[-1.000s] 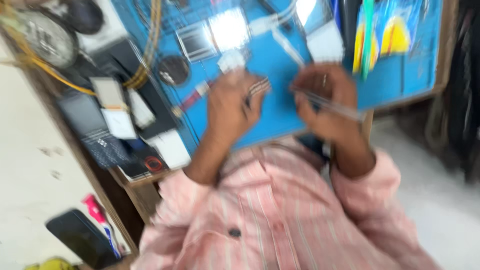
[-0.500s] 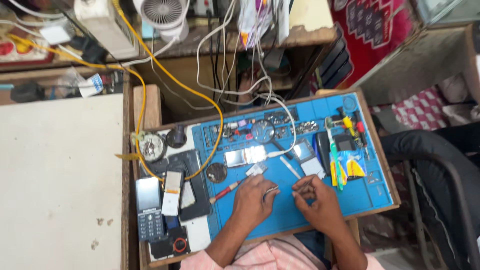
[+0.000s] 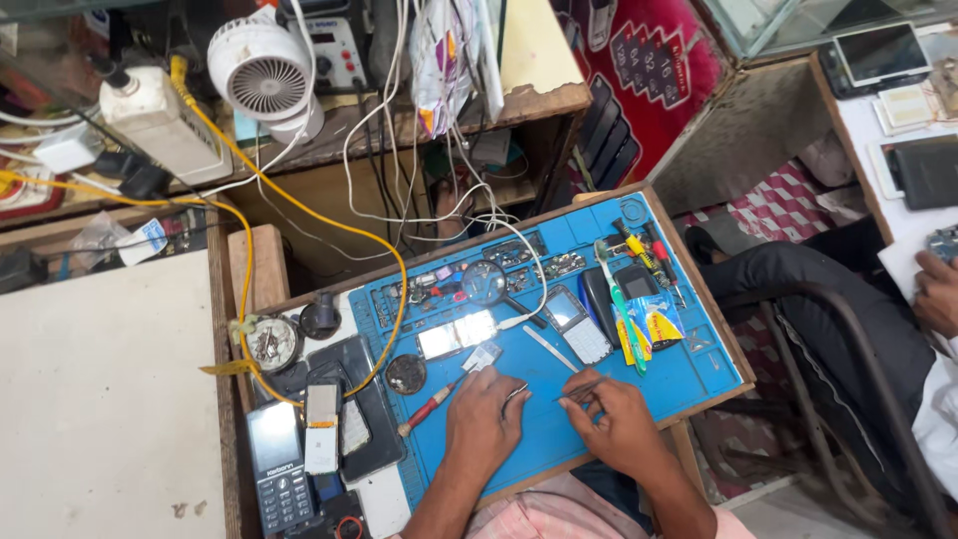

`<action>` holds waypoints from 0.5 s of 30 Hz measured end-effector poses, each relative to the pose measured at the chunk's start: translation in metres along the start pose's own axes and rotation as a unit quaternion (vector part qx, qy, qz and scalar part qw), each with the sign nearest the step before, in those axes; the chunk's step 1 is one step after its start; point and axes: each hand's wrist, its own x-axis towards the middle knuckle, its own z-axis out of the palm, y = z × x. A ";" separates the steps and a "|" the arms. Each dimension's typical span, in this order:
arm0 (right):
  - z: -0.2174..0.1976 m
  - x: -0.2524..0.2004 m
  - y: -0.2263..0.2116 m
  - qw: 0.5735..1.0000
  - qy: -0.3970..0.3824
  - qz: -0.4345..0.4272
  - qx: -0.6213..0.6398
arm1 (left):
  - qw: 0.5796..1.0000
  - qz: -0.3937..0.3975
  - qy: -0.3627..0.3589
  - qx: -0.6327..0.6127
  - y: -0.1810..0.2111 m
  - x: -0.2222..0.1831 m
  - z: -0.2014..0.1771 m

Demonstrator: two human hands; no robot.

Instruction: The person uses tweezers to manipulate small components on a mobile phone motherboard placed on a blue work mat. They repeatedly pick up, position, and adjust tiny parts while occasionally lifting the board to inspect it. The workspace contains multiple disassembled phones, tools, and a magnifying lamp.

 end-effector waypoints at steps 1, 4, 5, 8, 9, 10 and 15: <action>0.001 0.001 -0.001 1.000 0.002 0.017 -0.011 | 1.000 -0.001 -0.001 0.001 0.001 0.000 0.000; 0.005 0.000 -0.002 1.000 -0.002 0.004 0.002 | 1.000 0.006 0.007 0.001 0.000 0.000 0.002; 0.006 0.000 -0.002 1.000 -0.004 -0.011 0.013 | 1.000 0.011 0.011 0.001 0.000 -0.001 0.002; 0.004 0.001 0.001 0.999 -0.023 0.027 0.037 | 1.000 0.014 0.009 0.004 0.000 -0.002 0.003; 0.002 0.003 0.002 0.998 -0.028 0.019 0.057 | 1.000 0.015 0.009 0.007 0.000 -0.001 0.003; 0.000 0.003 0.003 0.996 -0.034 0.013 0.076 | 1.000 0.014 0.008 0.009 0.000 -0.001 0.004; 0.000 0.004 0.006 0.993 -0.040 0.027 0.105 | 1.000 0.011 0.003 0.018 -0.002 -0.001 0.006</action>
